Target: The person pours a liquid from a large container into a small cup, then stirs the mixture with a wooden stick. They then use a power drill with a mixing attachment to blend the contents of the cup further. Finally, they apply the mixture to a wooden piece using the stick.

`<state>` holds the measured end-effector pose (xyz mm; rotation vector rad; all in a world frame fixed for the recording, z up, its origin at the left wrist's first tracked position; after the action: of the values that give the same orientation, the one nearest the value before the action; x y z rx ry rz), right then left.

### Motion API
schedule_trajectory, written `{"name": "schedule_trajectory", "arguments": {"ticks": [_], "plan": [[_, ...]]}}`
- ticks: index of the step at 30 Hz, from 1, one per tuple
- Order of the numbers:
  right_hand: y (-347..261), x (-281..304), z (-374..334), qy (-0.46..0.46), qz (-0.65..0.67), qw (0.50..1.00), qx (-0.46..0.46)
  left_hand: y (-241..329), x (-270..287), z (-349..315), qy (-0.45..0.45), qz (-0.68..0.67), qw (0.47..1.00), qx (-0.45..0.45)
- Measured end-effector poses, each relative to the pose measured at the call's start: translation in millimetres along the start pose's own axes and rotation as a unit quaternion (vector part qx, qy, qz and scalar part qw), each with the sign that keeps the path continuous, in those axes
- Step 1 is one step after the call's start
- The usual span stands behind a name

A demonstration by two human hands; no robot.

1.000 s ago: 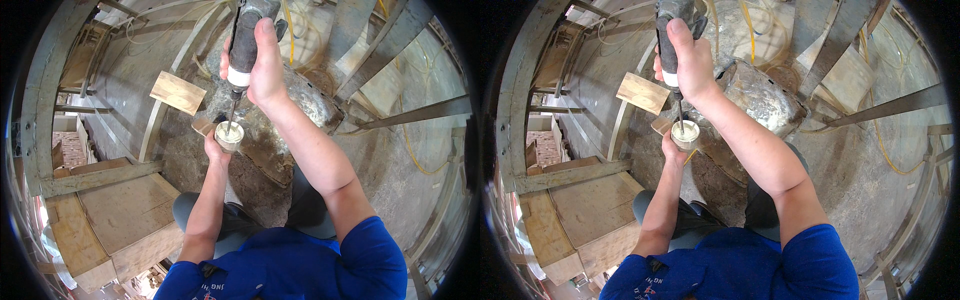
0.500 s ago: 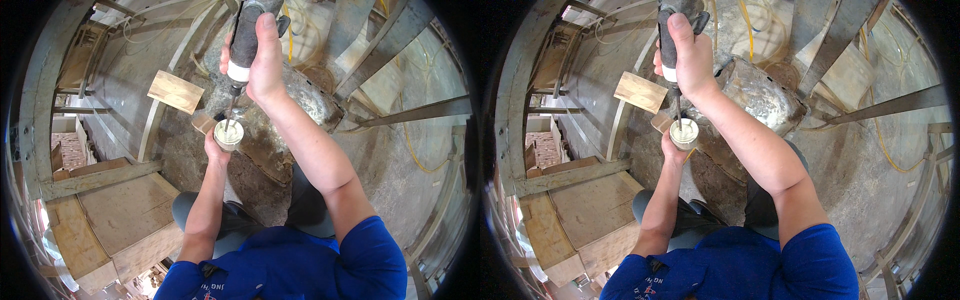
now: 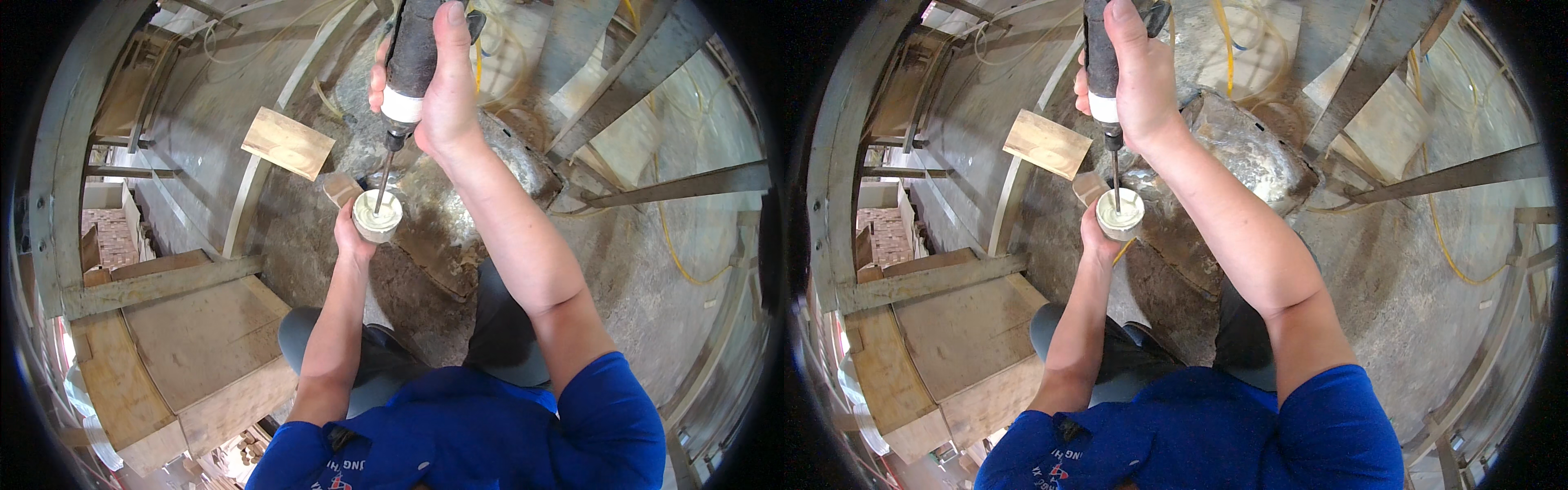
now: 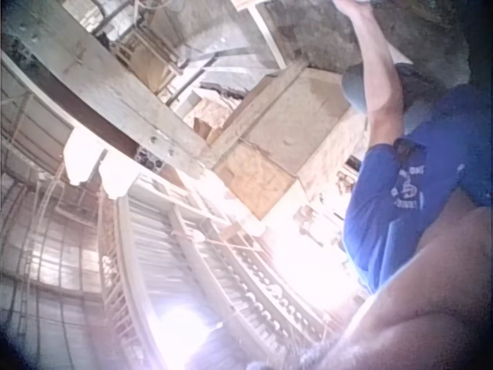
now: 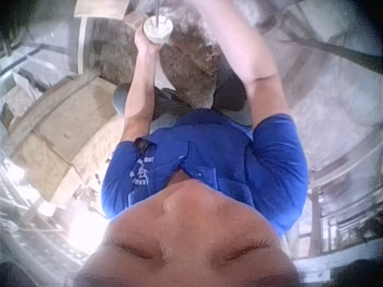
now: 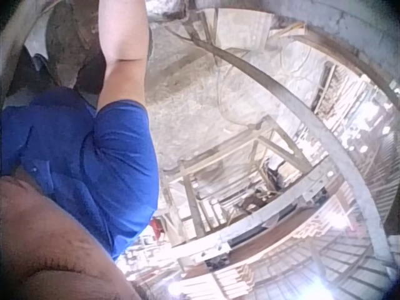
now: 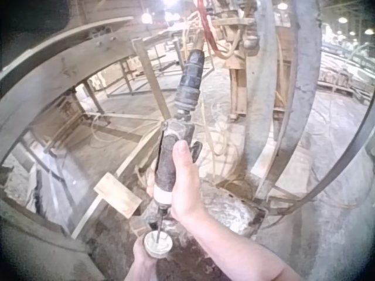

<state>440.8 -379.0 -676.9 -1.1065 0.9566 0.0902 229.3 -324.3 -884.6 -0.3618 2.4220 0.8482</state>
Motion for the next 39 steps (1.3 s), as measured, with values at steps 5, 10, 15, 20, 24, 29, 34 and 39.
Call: {"name": "schedule_trajectory", "arguments": {"ticks": [5, 10, 15, 20, 24, 29, 34, 39], "plan": [[0, -4, -2, 0.0, 0.015, 1.0, -0.003, -3, -4, -3, 0.026, 0.036, 0.998, 0.053], [0, -2, -1, -0.023, -0.004, 1.0, -0.008, -1, 2, -2, 0.011, 0.015, 0.997, 0.073], [1, -2, -1, -0.016, -0.005, 1.0, -0.018, 1, 5, -3, 0.014, 0.008, 0.996, 0.092], [3, -3, 0, -0.009, 0.003, 1.0, -0.023, -4, 2, -7, 0.031, 0.036, 0.992, 0.113], [0, 0, 1, 0.001, 0.002, 1.0, -0.024, -2, 2, -9, -0.007, 0.06, 0.989, 0.134], [-2, 3, 2, 0.025, -0.007, 0.999, -0.032, -6, 1, -9, -0.013, 0.093, 0.985, 0.141], [-3, 4, 3, 0.024, -0.011, 0.999, -0.021, -3, 3, -6, -0.005, 0.029, 0.988, 0.15], [-2, 4, 3, 0.011, -0.021, 1.0, -0.003, -3, 7, -3, -0.013, 0.05, 0.988, 0.148]]}}
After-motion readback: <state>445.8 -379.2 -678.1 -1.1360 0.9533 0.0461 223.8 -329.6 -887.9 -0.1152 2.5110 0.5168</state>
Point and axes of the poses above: each hand's wrist, its own z-axis towards the middle knuckle, its own x-axis out of the back of the hand, y = z × x, the point moved 1 cm from there along z, towards the middle knuckle, and after that the axes turned 6 degrees about -z, right-handed, at the moved point
